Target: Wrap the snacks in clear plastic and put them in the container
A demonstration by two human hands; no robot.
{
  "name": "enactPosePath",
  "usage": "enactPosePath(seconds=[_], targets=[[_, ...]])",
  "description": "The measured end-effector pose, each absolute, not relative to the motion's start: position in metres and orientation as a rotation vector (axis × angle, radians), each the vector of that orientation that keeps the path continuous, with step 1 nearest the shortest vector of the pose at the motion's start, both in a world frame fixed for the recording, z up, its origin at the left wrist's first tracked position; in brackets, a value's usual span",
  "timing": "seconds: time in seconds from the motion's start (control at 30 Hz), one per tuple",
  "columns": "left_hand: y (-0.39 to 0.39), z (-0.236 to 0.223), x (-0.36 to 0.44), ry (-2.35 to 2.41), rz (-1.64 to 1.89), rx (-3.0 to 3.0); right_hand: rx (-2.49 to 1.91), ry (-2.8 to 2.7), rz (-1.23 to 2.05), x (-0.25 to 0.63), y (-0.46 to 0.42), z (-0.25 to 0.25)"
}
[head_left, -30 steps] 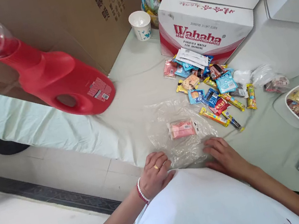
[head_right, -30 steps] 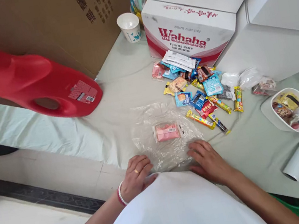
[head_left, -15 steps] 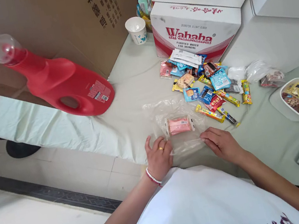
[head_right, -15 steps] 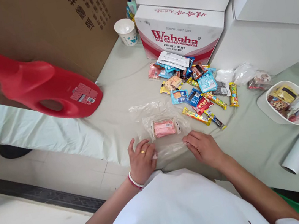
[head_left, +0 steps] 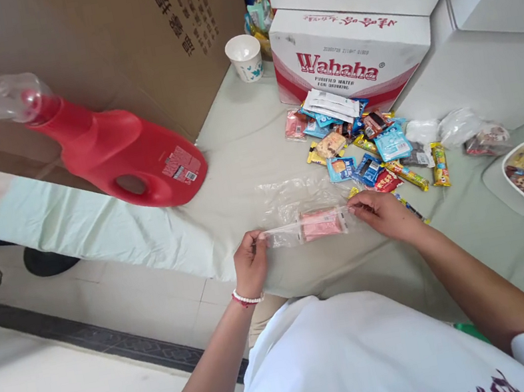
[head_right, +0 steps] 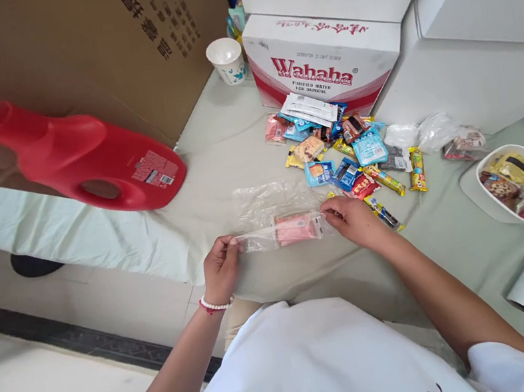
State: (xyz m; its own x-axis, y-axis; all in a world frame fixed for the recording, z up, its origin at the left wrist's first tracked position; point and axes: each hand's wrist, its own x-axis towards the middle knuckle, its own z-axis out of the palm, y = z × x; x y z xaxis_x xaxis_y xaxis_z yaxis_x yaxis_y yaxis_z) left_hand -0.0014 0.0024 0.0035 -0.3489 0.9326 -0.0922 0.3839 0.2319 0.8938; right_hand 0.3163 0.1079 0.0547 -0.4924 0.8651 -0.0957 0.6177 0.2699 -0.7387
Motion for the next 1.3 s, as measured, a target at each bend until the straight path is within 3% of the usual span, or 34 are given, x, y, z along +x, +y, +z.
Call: enactPosePath(seconds=[0.13,0.27,0.47,0.7,0.87,1.0,1.07,1.2,1.3], targets=[[0.002,-0.001,0.003,1.972,1.164,1.137,-1.48,-2.244,1.05,0.313,0.119,0.046],[-0.005,-0.003,0.001,1.738,1.249,1.343,-1.61,-2.232,0.999,0.312,0.121,0.043],[-0.005,0.0,0.0,1.754,0.963,1.879,-1.648,-2.224,1.018,0.314,0.118,0.041],[0.004,0.015,-0.02,1.541,0.998,1.545,-1.685,-2.209,1.005,0.315,0.118,0.039],[0.0,0.005,-0.033,1.971,0.978,1.387,-1.7,-2.274,0.955,0.314,0.115,0.036],[-0.008,0.021,-0.026,2.552,1.304,1.432,-1.744,-2.395,0.81,0.308,0.113,0.036],[-0.012,0.038,-0.009,2.448,1.468,1.767,-1.768,-2.427,0.764,0.305,0.113,0.037],[0.0,0.051,0.041,1.553,1.054,2.481,-1.789,-2.48,0.714,0.302,0.114,0.039],[0.026,0.037,0.063,1.606,0.665,2.438,-1.84,-2.56,0.648,0.303,0.116,0.05]])
